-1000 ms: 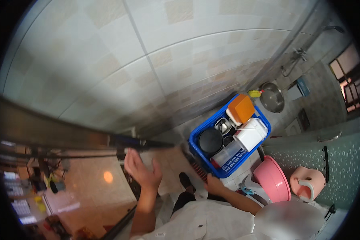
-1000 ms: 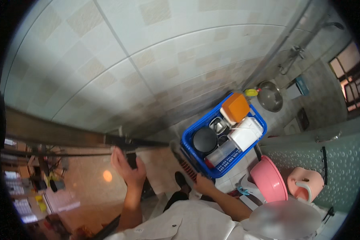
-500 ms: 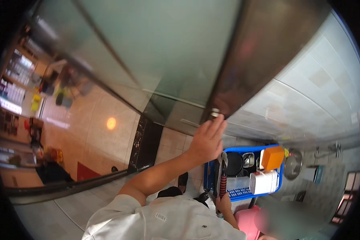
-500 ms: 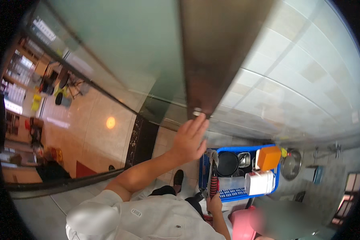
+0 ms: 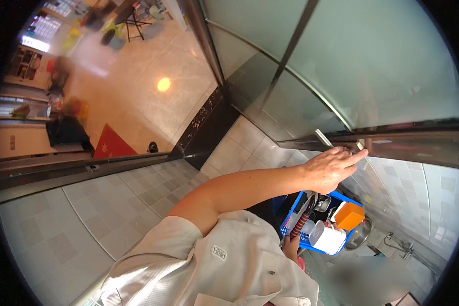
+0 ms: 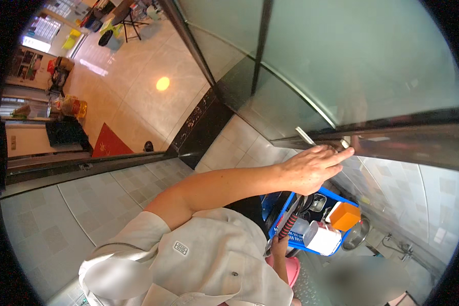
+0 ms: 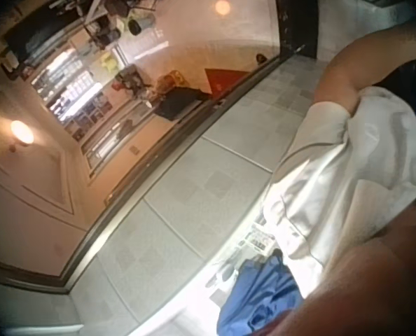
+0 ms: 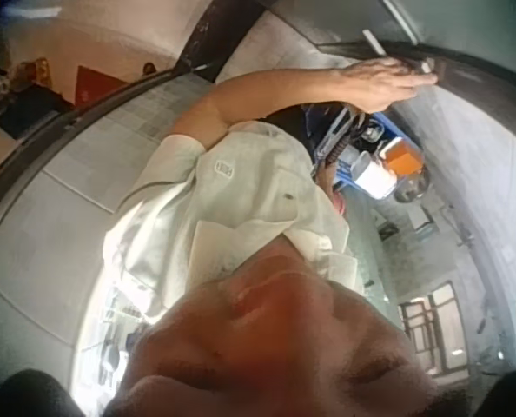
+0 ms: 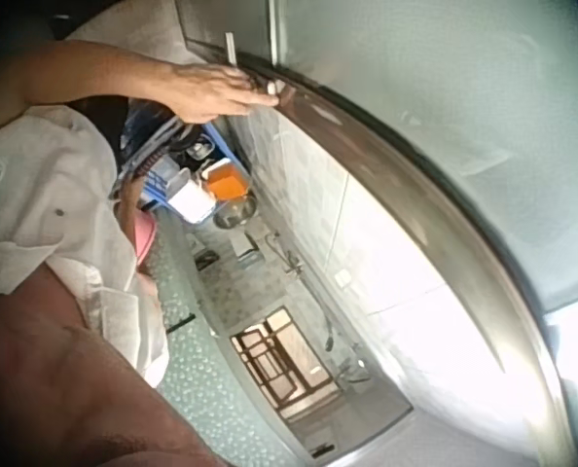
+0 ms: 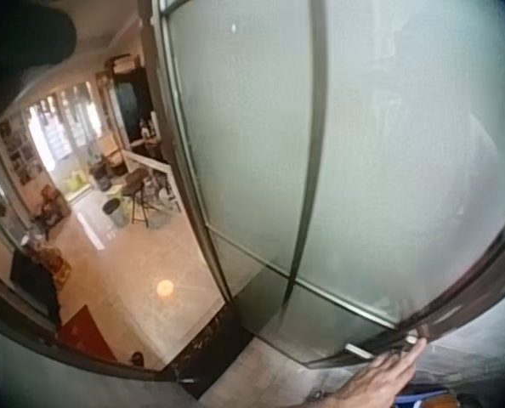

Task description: Organizing various containers and items into a blue plastic basket within a bathroom setting.

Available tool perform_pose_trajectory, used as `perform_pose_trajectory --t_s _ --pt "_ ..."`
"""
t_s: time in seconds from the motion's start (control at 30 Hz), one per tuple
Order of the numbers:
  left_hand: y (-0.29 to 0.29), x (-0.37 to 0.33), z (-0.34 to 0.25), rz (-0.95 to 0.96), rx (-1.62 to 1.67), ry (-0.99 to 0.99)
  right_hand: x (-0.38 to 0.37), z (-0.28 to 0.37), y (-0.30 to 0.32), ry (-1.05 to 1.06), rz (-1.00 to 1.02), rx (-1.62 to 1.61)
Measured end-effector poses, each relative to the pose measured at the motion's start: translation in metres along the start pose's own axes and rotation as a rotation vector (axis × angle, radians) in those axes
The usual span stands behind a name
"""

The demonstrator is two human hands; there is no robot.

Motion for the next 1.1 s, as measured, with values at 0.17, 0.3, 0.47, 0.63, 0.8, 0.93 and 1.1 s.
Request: perform_pose_trajectory --t_s 0.17,0.3,0.47,0.63,0.8,0.93,1.1 --pt "0.027 0.011 0.017 -0.072 -0.120 -0.029 -0.004 0.017 0.012 0.063 0.051 0.043" --pt "0.050 0.029 0.057 -0.081 -0.286 0.013 -0.015 0.058 0.025 -0.202 0.183 0.058" --pt "0.047 0.035 0.075 0.011 -0.206 -0.085 -0.072 0.070 0.035 -0.224 0.208 0.097" --pt "0.054 0.030 0.079 0.171 -0.157 -0.127 -0.095 0.063 0.022 -0.298 0.196 0.094" --pt "0.056 0.024 0.084 0.199 -0.109 -0.173 -0.114 0.044 0.005 -0.366 0.144 0.084" --pt "0.063 0.022 0.091 0.386 -0.046 -0.185 -0.116 0.040 -0.019 -0.433 0.091 0.061" --pt "0.087 0.025 0.103 0.482 0.100 -0.158 -0.090 0.035 -0.055 -0.560 0.021 0.014"
Point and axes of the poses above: each hand's wrist, its own x-axis away from the middle knuckle, its own y-axis out of the back of the hand, z = x × y, the point moved 3 cm from there along -x, towards the middle knuckle, and after that the axes turned 9 degrees about y, right-handed, at the moved point
